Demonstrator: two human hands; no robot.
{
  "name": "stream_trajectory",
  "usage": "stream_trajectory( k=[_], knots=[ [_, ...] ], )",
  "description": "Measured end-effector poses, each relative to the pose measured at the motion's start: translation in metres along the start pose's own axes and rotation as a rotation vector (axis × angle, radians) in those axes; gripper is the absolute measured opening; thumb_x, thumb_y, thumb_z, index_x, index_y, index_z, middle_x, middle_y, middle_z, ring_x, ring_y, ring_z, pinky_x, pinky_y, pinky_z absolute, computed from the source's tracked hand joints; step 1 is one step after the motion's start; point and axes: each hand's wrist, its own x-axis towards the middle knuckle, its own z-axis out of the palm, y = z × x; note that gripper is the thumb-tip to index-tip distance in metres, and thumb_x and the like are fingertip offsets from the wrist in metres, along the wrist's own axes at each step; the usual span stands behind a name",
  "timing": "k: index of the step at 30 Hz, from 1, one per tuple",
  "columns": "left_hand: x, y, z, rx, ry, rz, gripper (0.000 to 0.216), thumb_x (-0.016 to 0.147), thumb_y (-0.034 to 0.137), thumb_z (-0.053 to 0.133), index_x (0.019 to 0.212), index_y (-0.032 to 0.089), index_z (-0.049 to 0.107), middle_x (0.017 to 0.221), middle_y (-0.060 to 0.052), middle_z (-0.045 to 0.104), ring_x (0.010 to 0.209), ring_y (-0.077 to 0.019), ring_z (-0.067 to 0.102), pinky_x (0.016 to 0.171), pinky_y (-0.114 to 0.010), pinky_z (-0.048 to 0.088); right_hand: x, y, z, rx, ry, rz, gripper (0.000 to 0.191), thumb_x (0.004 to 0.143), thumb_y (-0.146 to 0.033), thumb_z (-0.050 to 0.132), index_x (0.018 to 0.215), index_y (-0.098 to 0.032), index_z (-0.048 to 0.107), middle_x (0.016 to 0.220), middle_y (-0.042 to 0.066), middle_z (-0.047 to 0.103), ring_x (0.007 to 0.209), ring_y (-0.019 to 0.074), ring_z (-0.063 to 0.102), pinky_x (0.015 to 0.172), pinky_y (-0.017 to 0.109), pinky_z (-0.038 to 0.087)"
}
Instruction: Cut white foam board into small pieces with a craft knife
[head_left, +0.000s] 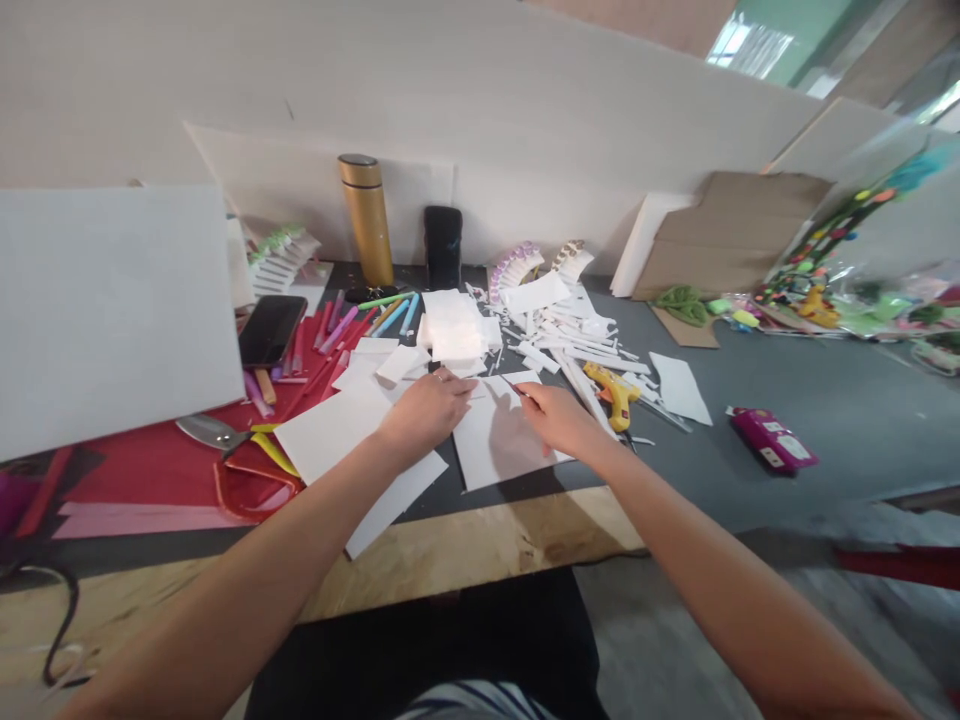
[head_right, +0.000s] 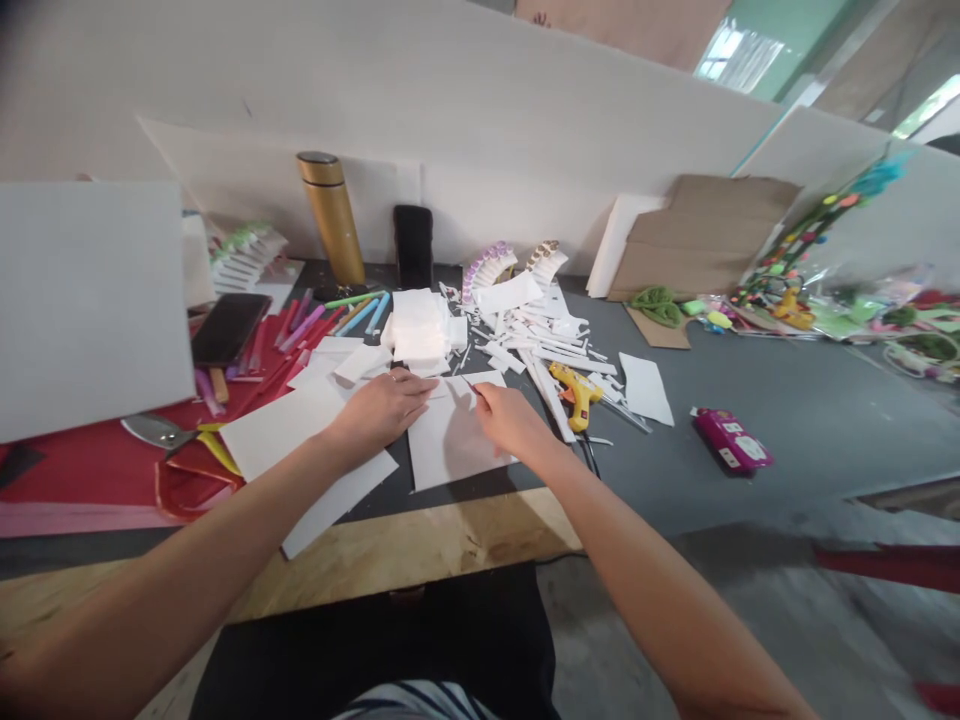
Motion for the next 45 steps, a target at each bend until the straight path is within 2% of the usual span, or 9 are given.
stream_trajectory(
  k=[8,13,16,21,27,30,34,39,45],
  knots=[
    [-0.001,-0.004,0.0,-0.03,0.024,0.037,0.031,0.101,0.02,0.047,0.103,0.015,0.077,0.13,-0.007,0.071,0.104,-0.0255,0.063,0.09,-0.04,0.052,0.01,-0.013,0.005,0.015,0.003,-0.027,0.031,0.098,-0.024,0.038,0.08,-0.019,0.062,0.052,-0.003,0.055,0.037,0.0136,0.056,0.05,0.024,0.037],
    [0.0,-0.005,0.001,-0.045,0.024,0.036,0.032,0.102,0.019,0.046,0.101,0.014,0.077,0.13,-0.007,0.07,0.107,-0.0264,0.062,0.092,-0.04,0.052,0.012,-0.009,0.003,0.082,-0.051,0.144,0.02,0.097,-0.023,0.042,0.109,-0.017,0.058,0.054,-0.001,0.063,0.041,0.0167,0.062,0.046,0.023,0.037],
    [0.0,-0.006,0.002,-0.06,0.019,0.034,0.031,0.102,0.019,0.047,0.102,0.014,0.077,0.13,-0.008,0.07,0.106,-0.0264,0.063,0.092,-0.04,0.052,0.013,-0.017,0.0,-0.059,-0.086,0.09,0.019,0.094,-0.02,0.045,0.102,-0.018,0.061,0.054,0.0,0.064,0.038,0.0148,0.057,0.045,0.023,0.035],
    [0.0,-0.01,0.004,-0.122,0.026,0.03,0.031,0.1,0.016,0.046,0.109,0.017,0.076,0.127,-0.01,0.071,0.106,-0.0249,0.065,0.092,-0.041,0.054,0.013,-0.035,-0.002,-0.272,0.001,-0.041,0.026,0.088,-0.012,0.047,0.097,-0.021,0.07,0.053,-0.002,0.061,0.041,0.0114,0.052,0.051,0.025,0.033],
    [-0.001,-0.011,0.005,-0.119,0.056,0.053,0.044,0.09,0.0,0.043,0.117,0.015,0.074,0.129,-0.009,0.071,0.103,-0.0245,0.064,0.092,-0.041,0.055,0.02,-0.035,0.005,-0.325,0.036,-0.046,0.035,0.086,-0.015,0.049,0.106,-0.023,0.076,0.067,0.004,0.069,0.058,0.0176,0.062,0.057,0.028,0.034],
    [-0.002,-0.011,0.005,-0.097,0.045,0.061,0.051,0.082,-0.006,0.044,0.119,0.015,0.073,0.13,-0.007,0.07,0.103,-0.0242,0.063,0.092,-0.039,0.054,0.024,-0.036,0.007,-0.364,0.042,-0.043,0.031,0.085,-0.015,0.05,0.102,-0.021,0.076,0.072,0.006,0.071,0.061,0.0181,0.063,0.055,0.028,0.032],
    [-0.001,-0.012,0.007,-0.095,0.023,0.06,0.057,0.078,-0.008,0.043,0.122,0.015,0.071,0.132,-0.008,0.069,0.103,-0.024,0.063,0.091,-0.04,0.054,0.027,-0.039,0.008,-0.38,0.019,-0.048,0.027,0.086,-0.015,0.05,0.095,-0.02,0.075,0.08,0.007,0.073,0.068,0.0194,0.066,0.055,0.028,0.032],
    [-0.002,-0.013,0.007,-0.088,0.021,0.06,0.062,0.076,-0.009,0.042,0.125,0.016,0.07,0.134,-0.007,0.068,0.103,-0.0239,0.061,0.091,-0.039,0.052,0.031,-0.039,0.013,-0.413,0.027,-0.043,0.028,0.086,-0.017,0.051,0.1,-0.021,0.076,0.084,0.009,0.075,0.076,0.0229,0.068,0.054,0.029,0.032],
    [-0.002,-0.01,0.005,-0.056,0.013,0.06,0.06,0.075,-0.01,0.044,0.123,0.016,0.069,0.136,-0.005,0.066,0.102,-0.0246,0.058,0.089,-0.037,0.05,0.036,-0.043,0.015,-0.439,-0.005,-0.028,0.028,0.088,-0.018,0.051,0.101,-0.019,0.076,0.086,0.012,0.075,0.078,0.0239,0.07,0.06,0.029,0.041]
  ],
)
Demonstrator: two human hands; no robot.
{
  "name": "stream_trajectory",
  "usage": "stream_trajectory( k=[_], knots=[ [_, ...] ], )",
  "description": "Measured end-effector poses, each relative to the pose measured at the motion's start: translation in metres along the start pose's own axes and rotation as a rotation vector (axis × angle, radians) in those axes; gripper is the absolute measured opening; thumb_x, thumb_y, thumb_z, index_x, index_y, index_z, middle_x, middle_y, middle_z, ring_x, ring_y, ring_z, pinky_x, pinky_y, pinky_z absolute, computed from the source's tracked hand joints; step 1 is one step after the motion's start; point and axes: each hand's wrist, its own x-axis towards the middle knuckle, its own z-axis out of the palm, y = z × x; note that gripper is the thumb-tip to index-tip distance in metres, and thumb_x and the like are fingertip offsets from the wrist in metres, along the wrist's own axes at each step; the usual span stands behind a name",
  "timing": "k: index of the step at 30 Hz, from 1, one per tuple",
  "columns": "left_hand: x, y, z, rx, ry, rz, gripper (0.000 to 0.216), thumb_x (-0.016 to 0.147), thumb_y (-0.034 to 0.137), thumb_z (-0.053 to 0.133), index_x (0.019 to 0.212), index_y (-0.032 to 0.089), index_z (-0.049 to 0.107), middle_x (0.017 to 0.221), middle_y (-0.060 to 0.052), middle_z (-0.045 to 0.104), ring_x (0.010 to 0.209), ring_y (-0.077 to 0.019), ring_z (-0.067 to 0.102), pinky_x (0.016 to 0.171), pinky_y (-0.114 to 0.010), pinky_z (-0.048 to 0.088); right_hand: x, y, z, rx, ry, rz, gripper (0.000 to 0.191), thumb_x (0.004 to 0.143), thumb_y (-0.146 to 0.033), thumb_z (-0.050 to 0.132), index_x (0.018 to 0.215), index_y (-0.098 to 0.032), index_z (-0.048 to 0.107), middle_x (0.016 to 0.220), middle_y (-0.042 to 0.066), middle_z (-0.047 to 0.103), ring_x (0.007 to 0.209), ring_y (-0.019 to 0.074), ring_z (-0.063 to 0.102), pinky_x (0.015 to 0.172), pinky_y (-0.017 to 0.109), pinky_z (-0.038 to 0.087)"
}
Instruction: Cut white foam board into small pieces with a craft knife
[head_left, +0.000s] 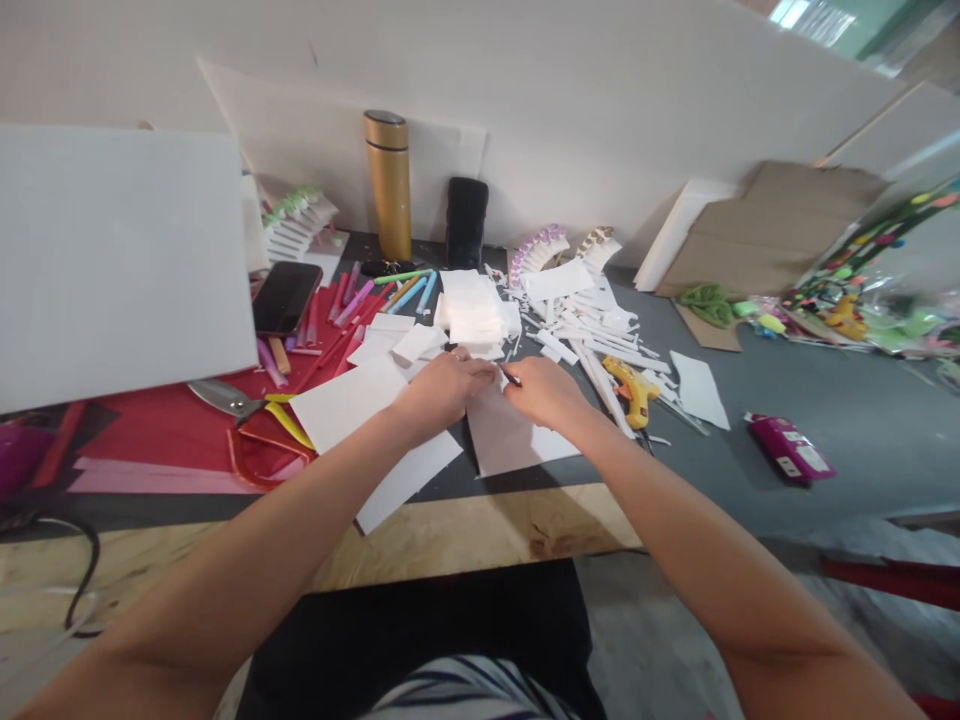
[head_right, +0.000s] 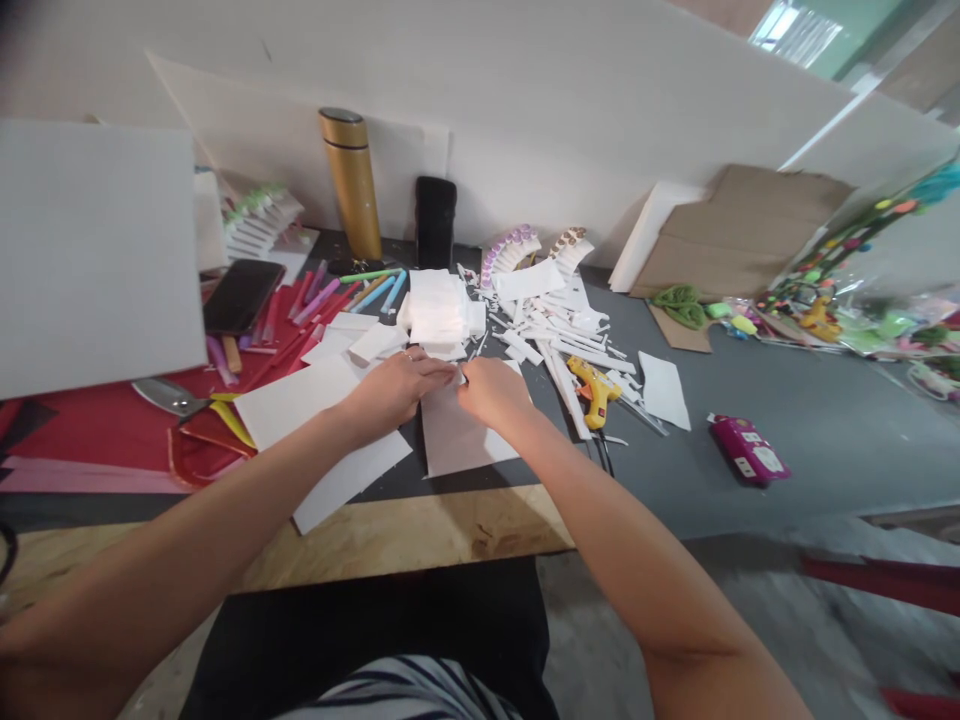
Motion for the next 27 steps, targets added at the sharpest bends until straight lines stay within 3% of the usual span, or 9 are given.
stream_trajectory(
  k=[9,16,27],
  knots=[
    [0.0026,-0.0009,0.004,0.048,-0.045,-0.008,0.051,0.084,-0.003,0.044,0.123,0.018,0.069,0.135,-0.005,0.067,0.106,-0.0246,0.058,0.091,-0.038,0.047,0.0027,-0.0096,-0.0024,-0.103,-0.06,0.003,0.03,0.09,-0.016,0.049,0.109,-0.013,0.073,0.111,0.017,0.074,0.101,0.0282,0.071,0.073,0.03,0.049],
    [0.0038,0.0034,0.0027,0.001,-0.044,-0.055,0.036,0.1,0.019,0.042,0.121,0.016,0.071,0.133,-0.007,0.067,0.108,-0.0282,0.056,0.09,-0.041,0.046,0.0044,-0.006,-0.0011,-0.079,-0.073,0.0,0.034,0.09,-0.015,0.047,0.112,-0.013,0.073,0.105,0.017,0.075,0.097,0.0279,0.073,0.071,0.03,0.049],
    [0.005,0.0043,0.0076,-0.004,-0.043,-0.088,0.038,0.101,0.019,0.041,0.126,0.018,0.07,0.136,-0.006,0.065,0.11,-0.0273,0.056,0.09,-0.04,0.044,-0.0019,-0.0104,-0.0039,-0.058,-0.094,0.033,0.033,0.09,-0.014,0.047,0.11,-0.013,0.073,0.092,0.016,0.076,0.087,0.0259,0.074,0.069,0.029,0.048]
  ],
)
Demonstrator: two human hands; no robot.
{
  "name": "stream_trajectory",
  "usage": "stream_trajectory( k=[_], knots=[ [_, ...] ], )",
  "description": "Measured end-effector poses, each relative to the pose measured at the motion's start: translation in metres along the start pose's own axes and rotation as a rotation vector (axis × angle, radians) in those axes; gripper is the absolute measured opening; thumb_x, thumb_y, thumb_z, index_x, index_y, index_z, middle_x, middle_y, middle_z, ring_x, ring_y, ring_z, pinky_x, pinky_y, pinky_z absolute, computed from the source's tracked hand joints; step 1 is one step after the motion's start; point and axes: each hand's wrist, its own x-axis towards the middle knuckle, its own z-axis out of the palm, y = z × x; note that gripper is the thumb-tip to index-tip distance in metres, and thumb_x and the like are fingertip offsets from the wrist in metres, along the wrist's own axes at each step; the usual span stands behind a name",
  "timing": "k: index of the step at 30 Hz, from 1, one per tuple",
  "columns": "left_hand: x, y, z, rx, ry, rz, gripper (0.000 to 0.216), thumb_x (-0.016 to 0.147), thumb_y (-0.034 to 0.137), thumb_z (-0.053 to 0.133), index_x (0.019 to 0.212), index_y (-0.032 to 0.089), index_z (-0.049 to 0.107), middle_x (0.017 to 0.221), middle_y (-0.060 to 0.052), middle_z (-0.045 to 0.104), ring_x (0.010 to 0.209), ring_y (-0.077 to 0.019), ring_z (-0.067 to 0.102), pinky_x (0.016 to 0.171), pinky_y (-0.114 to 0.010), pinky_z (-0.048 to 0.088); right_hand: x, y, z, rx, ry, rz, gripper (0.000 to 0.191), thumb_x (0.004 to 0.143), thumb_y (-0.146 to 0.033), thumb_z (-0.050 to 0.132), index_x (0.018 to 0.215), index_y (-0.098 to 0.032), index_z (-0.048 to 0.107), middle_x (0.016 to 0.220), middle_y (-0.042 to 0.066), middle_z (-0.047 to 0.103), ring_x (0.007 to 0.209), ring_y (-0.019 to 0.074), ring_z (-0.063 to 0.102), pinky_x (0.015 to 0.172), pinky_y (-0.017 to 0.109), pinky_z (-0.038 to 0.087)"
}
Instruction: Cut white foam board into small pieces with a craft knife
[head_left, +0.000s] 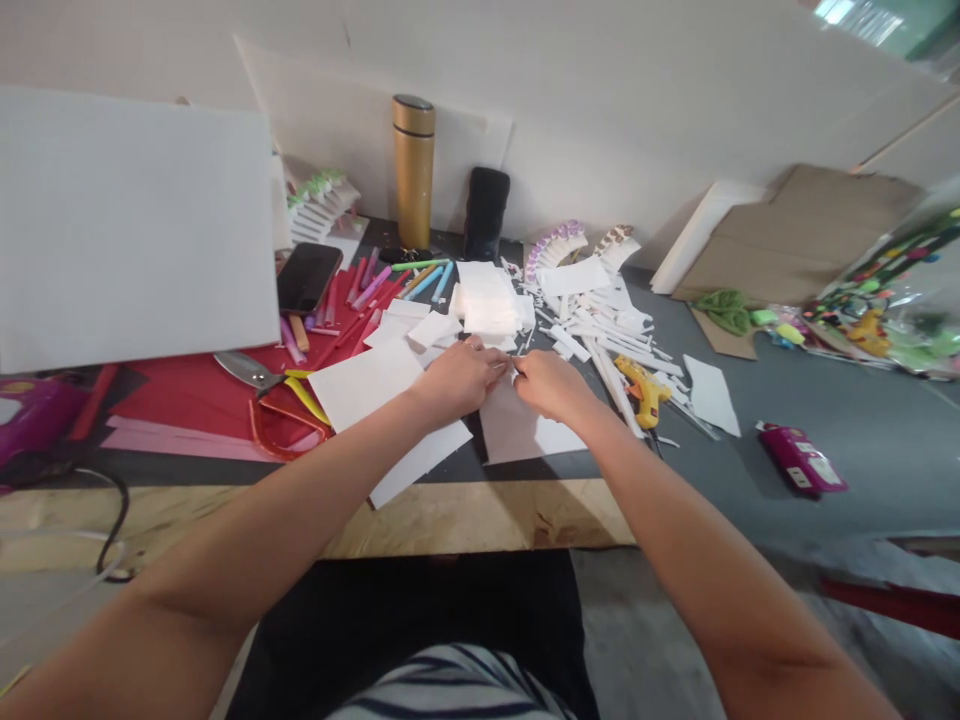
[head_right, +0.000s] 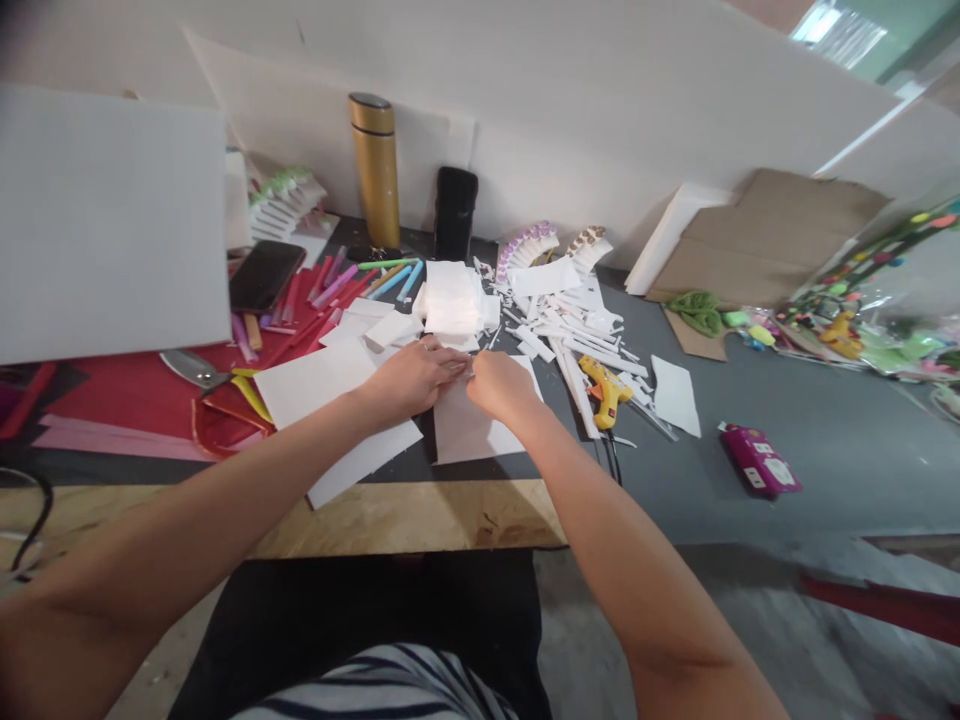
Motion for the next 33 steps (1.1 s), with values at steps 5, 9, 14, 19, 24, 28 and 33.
stream_trajectory(
  k=[5,9,14,19,24,28,33],
  knots=[
    [-0.001,0.001,-0.002,0.026,0.017,0.018,0.036,0.099,0.019,0.044,0.121,0.022,0.072,0.133,-0.004,0.067,0.106,-0.0265,0.057,0.089,-0.039,0.045,-0.002,0.002,0.003,-0.027,0.013,-0.016,0.031,0.089,-0.013,0.046,0.102,-0.013,0.074,0.096,0.017,0.076,0.093,0.0267,0.073,0.069,0.028,0.047],
    [-0.001,0.002,-0.002,0.033,-0.003,0.019,0.034,0.099,0.028,0.05,0.126,0.021,0.069,0.135,-0.004,0.066,0.108,-0.0285,0.056,0.09,-0.04,0.044,-0.003,0.003,0.001,0.006,-0.016,-0.005,0.033,0.087,-0.012,0.045,0.103,-0.014,0.074,0.085,0.014,0.076,0.076,0.0234,0.074,0.066,0.028,0.047],
    [-0.001,0.001,0.0,0.045,0.014,0.029,0.036,0.099,0.036,0.054,0.129,0.021,0.067,0.135,-0.006,0.066,0.108,-0.0284,0.056,0.092,-0.04,0.043,-0.009,0.003,0.0,0.027,-0.028,-0.005,0.034,0.089,-0.013,0.044,0.106,-0.014,0.073,0.077,0.012,0.074,0.066,0.0208,0.072,0.065,0.027,0.047],
    [-0.001,-0.001,0.002,0.066,0.026,0.043,0.036,0.099,0.039,0.055,0.125,0.018,0.069,0.134,-0.007,0.066,0.108,-0.0288,0.056,0.091,-0.039,0.043,-0.014,0.003,-0.001,0.015,-0.041,0.012,0.034,0.091,-0.015,0.043,0.106,-0.015,0.072,0.078,0.01,0.074,0.062,0.0186,0.071,0.064,0.026,0.046],
    [0.0,0.0,0.0,0.074,0.006,0.045,0.034,0.1,0.04,0.054,0.116,0.017,0.073,0.133,-0.007,0.066,0.108,-0.0283,0.057,0.096,-0.04,0.042,-0.018,0.003,0.002,0.003,-0.035,0.002,0.033,0.092,-0.016,0.042,0.106,-0.015,0.072,0.083,0.012,0.076,0.065,0.0187,0.071,0.063,0.025,0.045],
    [-0.001,0.001,-0.003,0.075,-0.004,0.055,0.035,0.101,0.04,0.052,0.113,0.015,0.073,0.134,-0.009,0.066,0.11,-0.0289,0.057,0.096,-0.04,0.041,-0.025,0.003,0.002,0.004,-0.031,-0.005,0.034,0.092,-0.015,0.042,0.107,-0.016,0.073,0.092,0.013,0.076,0.072,0.0202,0.072,0.066,0.026,0.046],
    [-0.001,0.004,-0.002,0.077,-0.004,0.037,0.042,0.1,0.046,0.053,0.12,0.014,0.07,0.134,-0.011,0.065,0.112,-0.0307,0.057,0.091,-0.041,0.042,-0.028,0.001,-0.002,0.044,-0.063,0.028,0.033,0.092,-0.015,0.043,0.107,-0.016,0.073,0.078,0.011,0.075,0.07,0.0215,0.073,0.069,0.028,0.048]
  ],
)
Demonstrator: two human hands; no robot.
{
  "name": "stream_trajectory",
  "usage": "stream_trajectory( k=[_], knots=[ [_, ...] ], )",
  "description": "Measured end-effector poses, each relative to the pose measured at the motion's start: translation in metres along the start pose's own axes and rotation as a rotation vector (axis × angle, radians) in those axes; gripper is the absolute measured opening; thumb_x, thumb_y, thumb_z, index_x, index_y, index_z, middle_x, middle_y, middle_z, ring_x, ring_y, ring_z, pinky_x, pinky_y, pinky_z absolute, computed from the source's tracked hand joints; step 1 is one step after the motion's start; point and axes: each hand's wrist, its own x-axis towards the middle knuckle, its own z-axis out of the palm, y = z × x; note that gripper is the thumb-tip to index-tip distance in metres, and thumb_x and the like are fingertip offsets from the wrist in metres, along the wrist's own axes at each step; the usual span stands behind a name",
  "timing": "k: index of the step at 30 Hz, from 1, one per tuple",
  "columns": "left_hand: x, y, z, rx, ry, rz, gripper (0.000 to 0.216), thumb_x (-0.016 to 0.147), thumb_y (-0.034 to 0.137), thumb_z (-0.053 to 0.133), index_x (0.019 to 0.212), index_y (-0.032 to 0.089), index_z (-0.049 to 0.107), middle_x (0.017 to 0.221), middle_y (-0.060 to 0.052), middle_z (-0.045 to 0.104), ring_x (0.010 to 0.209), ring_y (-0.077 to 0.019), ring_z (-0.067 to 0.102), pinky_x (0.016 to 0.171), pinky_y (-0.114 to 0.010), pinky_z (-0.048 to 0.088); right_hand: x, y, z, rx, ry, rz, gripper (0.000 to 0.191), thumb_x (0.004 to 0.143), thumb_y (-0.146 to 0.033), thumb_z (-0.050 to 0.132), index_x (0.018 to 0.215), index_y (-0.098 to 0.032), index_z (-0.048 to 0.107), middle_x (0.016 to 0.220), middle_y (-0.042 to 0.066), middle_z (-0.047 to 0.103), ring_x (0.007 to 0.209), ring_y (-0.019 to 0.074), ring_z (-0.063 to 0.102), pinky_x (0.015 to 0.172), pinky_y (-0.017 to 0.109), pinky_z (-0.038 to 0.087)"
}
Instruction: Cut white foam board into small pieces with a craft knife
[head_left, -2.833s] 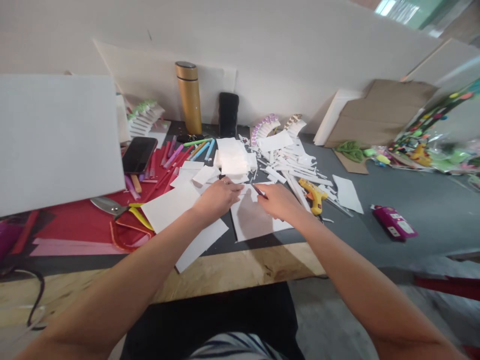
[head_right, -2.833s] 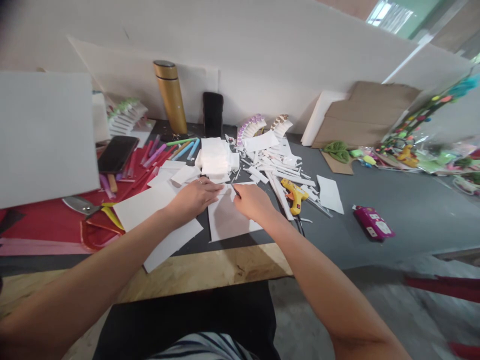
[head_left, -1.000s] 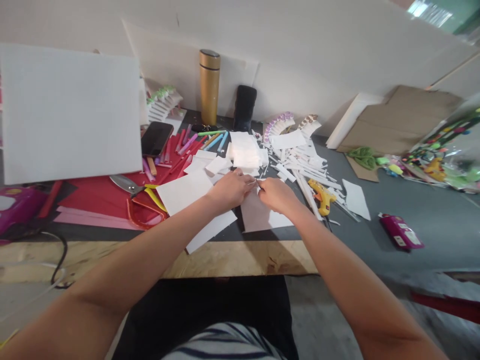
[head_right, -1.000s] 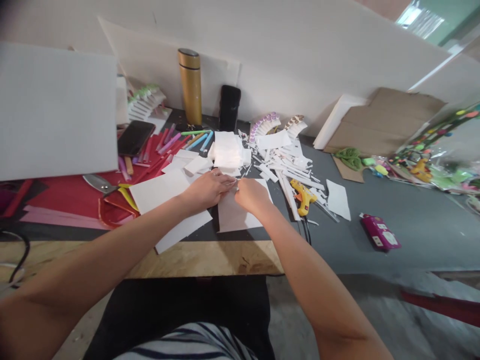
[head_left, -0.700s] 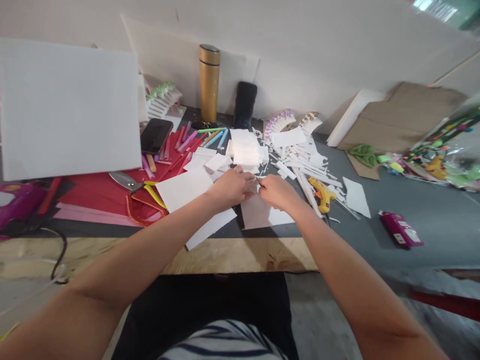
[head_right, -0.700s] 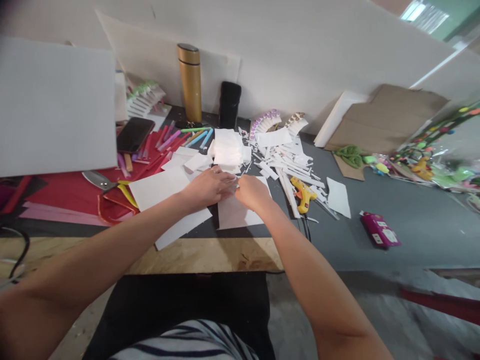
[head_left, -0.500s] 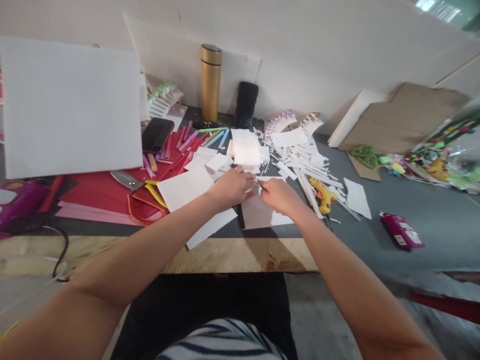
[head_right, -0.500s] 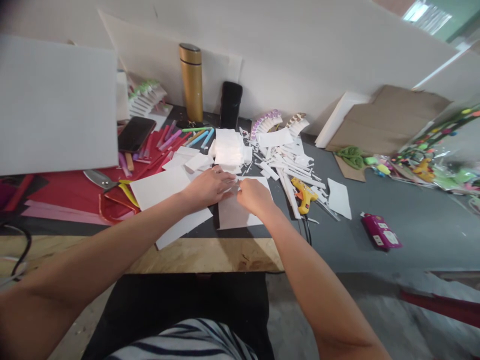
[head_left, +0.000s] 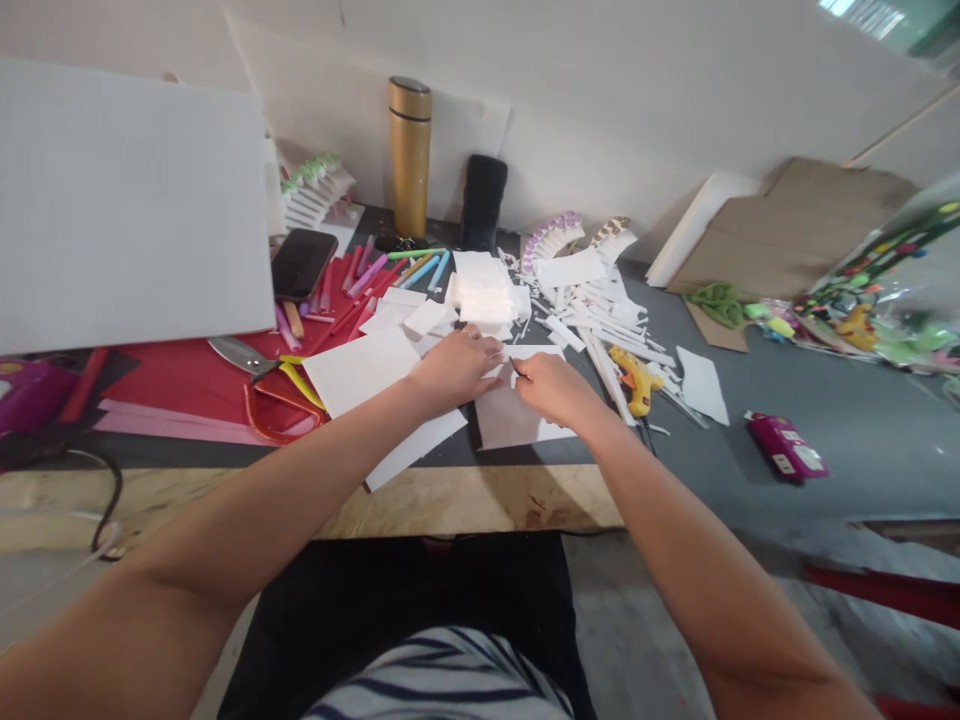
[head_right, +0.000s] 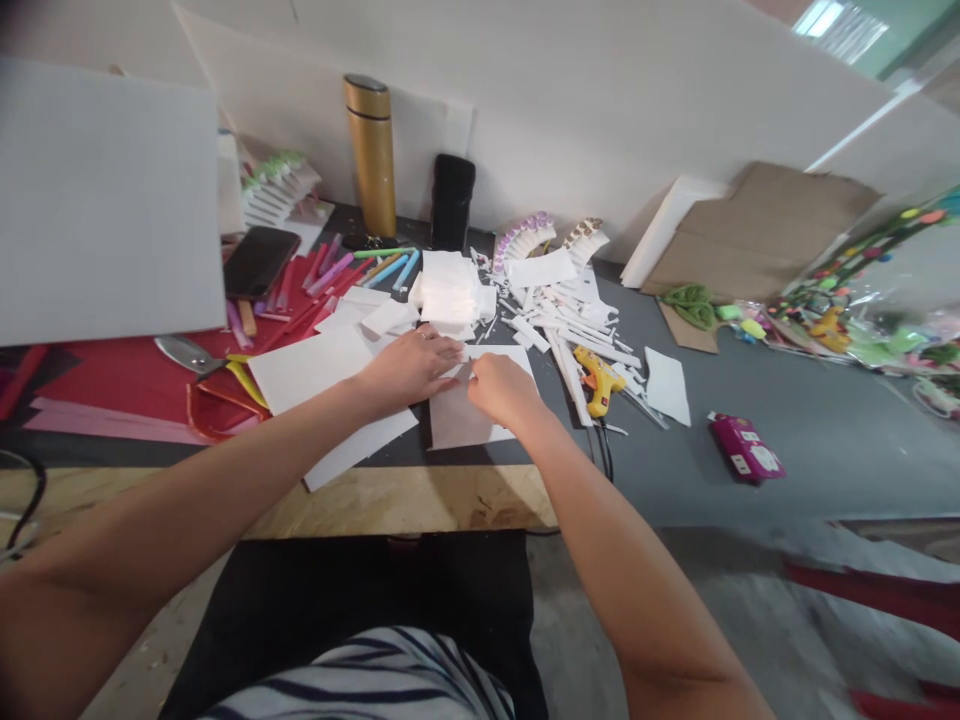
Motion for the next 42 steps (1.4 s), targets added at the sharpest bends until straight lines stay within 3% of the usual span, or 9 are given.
stream_trajectory(
  k=[4,15,22,30,42],
  knots=[
    [0.001,0.001,0.001,-0.005,-0.007,0.007,0.056,0.093,0.061,0.057,0.121,0.014,0.07,0.134,-0.013,0.065,0.114,-0.0323,0.056,0.09,-0.04,0.041,0.001,0.0,0.0,-0.001,0.01,0.006,0.033,0.091,-0.014,0.044,0.109,-0.015,0.072,0.08,0.011,0.075,0.069,0.0209,0.072,0.068,0.027,0.048],
    [0.001,0.002,-0.001,0.021,-0.04,0.004,0.059,0.095,0.061,0.056,0.122,0.01,0.068,0.137,-0.013,0.063,0.116,-0.0321,0.055,0.092,-0.039,0.04,-0.004,0.002,0.01,-0.036,0.049,-0.019,0.036,0.094,-0.018,0.042,0.113,-0.012,0.072,0.109,0.018,0.074,0.088,0.0245,0.072,0.064,0.028,0.043],
    [0.001,-0.001,0.002,0.007,-0.006,0.037,0.05,0.095,0.058,0.058,0.116,0.016,0.071,0.134,-0.011,0.065,0.117,-0.0298,0.056,0.1,-0.039,0.038,-0.009,0.006,0.017,-0.063,0.069,-0.039,0.036,0.093,-0.017,0.044,0.115,-0.014,0.072,0.112,0.016,0.074,0.105,0.0279,0.069,0.07,0.029,0.042],
    [0.001,-0.002,0.004,-0.006,-0.005,0.022,0.055,0.094,0.063,0.055,0.115,0.015,0.071,0.135,-0.011,0.065,0.117,-0.0299,0.055,0.099,-0.038,0.038,-0.021,0.007,0.021,-0.068,0.067,-0.061,0.035,0.097,-0.019,0.042,0.114,-0.015,0.072,0.108,0.015,0.074,0.102,0.0264,0.069,0.067,0.029,0.039],
    [0.0,-0.002,0.003,-0.031,0.003,0.005,0.056,0.093,0.063,0.056,0.12,0.016,0.069,0.137,-0.011,0.064,0.12,-0.0317,0.053,0.1,-0.04,0.039,-0.048,0.005,0.025,-0.078,0.028,-0.045,0.042,0.097,-0.017,0.04,0.131,-0.015,0.065,0.111,0.017,0.074,0.108,0.0284,0.068,0.071,0.03,0.04]
  ],
)
